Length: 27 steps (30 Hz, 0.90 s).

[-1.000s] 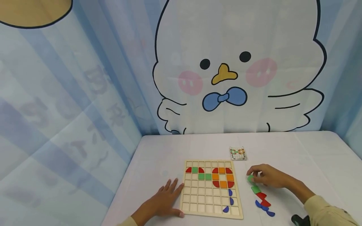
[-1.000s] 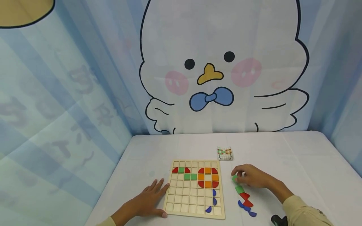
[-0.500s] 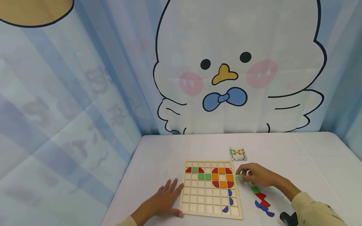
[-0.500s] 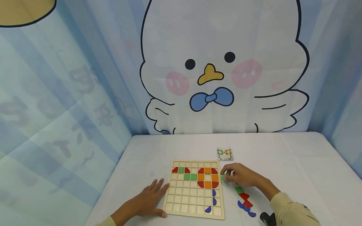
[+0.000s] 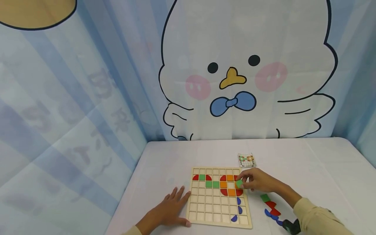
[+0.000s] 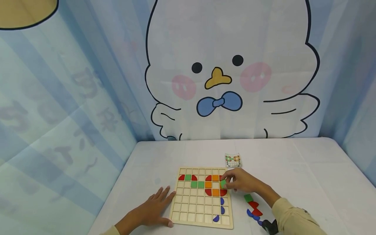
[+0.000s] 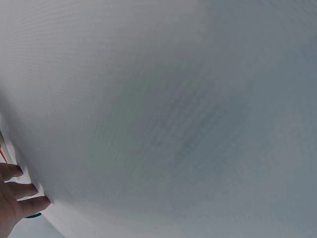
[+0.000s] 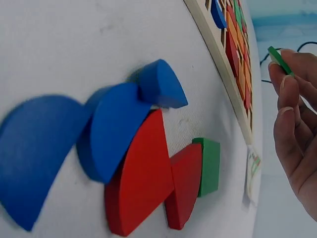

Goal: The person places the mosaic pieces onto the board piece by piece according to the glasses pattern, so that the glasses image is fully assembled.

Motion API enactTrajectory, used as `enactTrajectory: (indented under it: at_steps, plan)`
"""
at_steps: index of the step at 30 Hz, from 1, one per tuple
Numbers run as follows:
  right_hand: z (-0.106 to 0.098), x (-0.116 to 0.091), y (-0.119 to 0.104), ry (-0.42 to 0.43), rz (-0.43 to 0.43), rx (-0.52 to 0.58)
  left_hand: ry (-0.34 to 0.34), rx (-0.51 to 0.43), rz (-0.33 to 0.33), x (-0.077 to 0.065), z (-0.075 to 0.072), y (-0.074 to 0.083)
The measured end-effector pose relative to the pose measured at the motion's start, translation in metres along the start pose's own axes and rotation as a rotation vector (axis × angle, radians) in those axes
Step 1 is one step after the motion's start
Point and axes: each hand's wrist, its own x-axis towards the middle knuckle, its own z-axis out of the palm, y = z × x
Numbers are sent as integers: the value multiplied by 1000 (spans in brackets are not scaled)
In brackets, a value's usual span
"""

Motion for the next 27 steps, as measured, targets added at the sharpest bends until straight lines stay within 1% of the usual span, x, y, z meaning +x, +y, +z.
enactTrajectory:
  at_steps: [5, 12, 19, 27]
  plan:
    - [7, 9, -6, 10, -37, 24, -3, -3, -6, 0, 0, 0]
    - [21, 22, -9, 29, -73, 13, 0, -2, -7, 2, 3, -1]
    - [31, 34, -17, 0, -99, 37, 2, -4, 0, 1, 4, -2]
    - [41, 49, -25, 16, -66, 49, 17, -2, 22, 0, 3, -4]
